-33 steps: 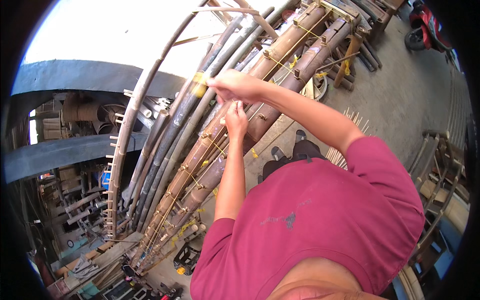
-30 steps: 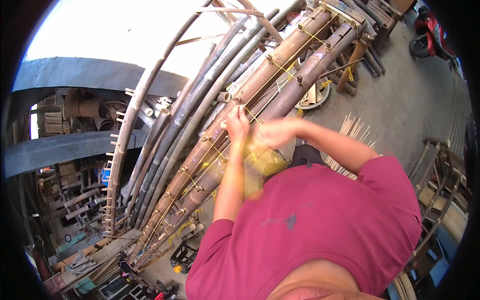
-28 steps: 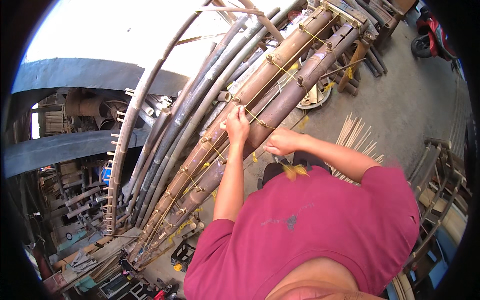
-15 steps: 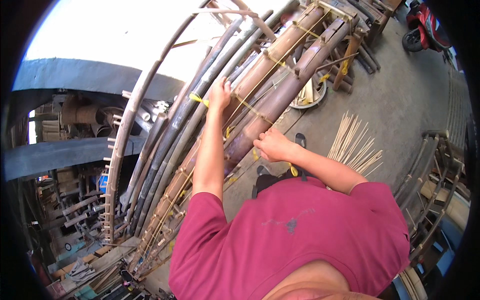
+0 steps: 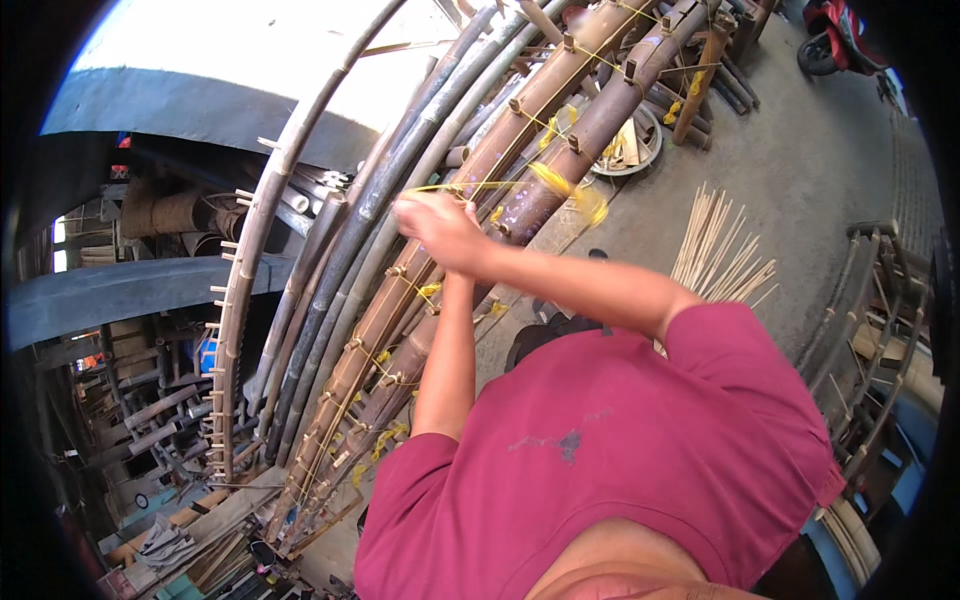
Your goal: The person repeatedly picks thin bamboo sticks from a pile on the floor and ties them to a horizontal metal rack using yellow plastic ties. The person secures each stick by wrapping and knotting the tie around the rack and the stick.
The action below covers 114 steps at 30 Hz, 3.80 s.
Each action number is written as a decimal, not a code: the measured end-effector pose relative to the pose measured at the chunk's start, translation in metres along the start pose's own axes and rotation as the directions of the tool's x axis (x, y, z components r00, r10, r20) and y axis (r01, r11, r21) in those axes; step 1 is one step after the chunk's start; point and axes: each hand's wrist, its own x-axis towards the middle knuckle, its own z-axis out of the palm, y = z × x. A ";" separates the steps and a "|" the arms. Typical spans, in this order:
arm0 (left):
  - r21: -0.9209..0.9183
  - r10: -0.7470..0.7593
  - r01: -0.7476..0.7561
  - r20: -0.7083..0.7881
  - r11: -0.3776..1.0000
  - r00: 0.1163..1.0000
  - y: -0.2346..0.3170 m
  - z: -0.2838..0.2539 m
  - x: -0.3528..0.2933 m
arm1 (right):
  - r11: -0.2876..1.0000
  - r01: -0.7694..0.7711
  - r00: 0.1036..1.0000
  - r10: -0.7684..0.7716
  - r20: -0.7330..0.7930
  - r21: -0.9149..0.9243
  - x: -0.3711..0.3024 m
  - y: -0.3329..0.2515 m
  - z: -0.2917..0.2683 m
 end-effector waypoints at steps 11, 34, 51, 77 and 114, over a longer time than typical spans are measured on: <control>-0.148 -0.126 0.133 0.053 0.980 0.991 0.012 -0.019 -0.002 | 0.902 -0.326 0.722 0.430 0.542 -0.282 0.093 0.018 -0.081; -0.045 -0.087 0.094 0.140 0.995 0.986 -0.043 -0.090 0.082 | 0.710 -0.012 0.784 0.444 0.434 -0.704 -0.160 0.063 -0.053; -0.177 -0.024 0.049 0.142 0.983 0.990 -0.080 -0.133 -0.072 | 0.163 0.207 0.913 0.322 0.250 -0.965 0.036 0.096 0.074; -0.196 0.002 -0.036 -0.174 0.980 0.985 -0.161 -0.122 0.082 | 0.745 0.186 0.771 0.294 0.566 -0.641 -0.152 0.048 0.034; -0.306 -0.050 -0.010 -0.187 0.952 0.981 -0.149 -0.120 0.120 | 0.781 0.100 0.983 0.016 0.180 -0.616 0.000 0.026 0.017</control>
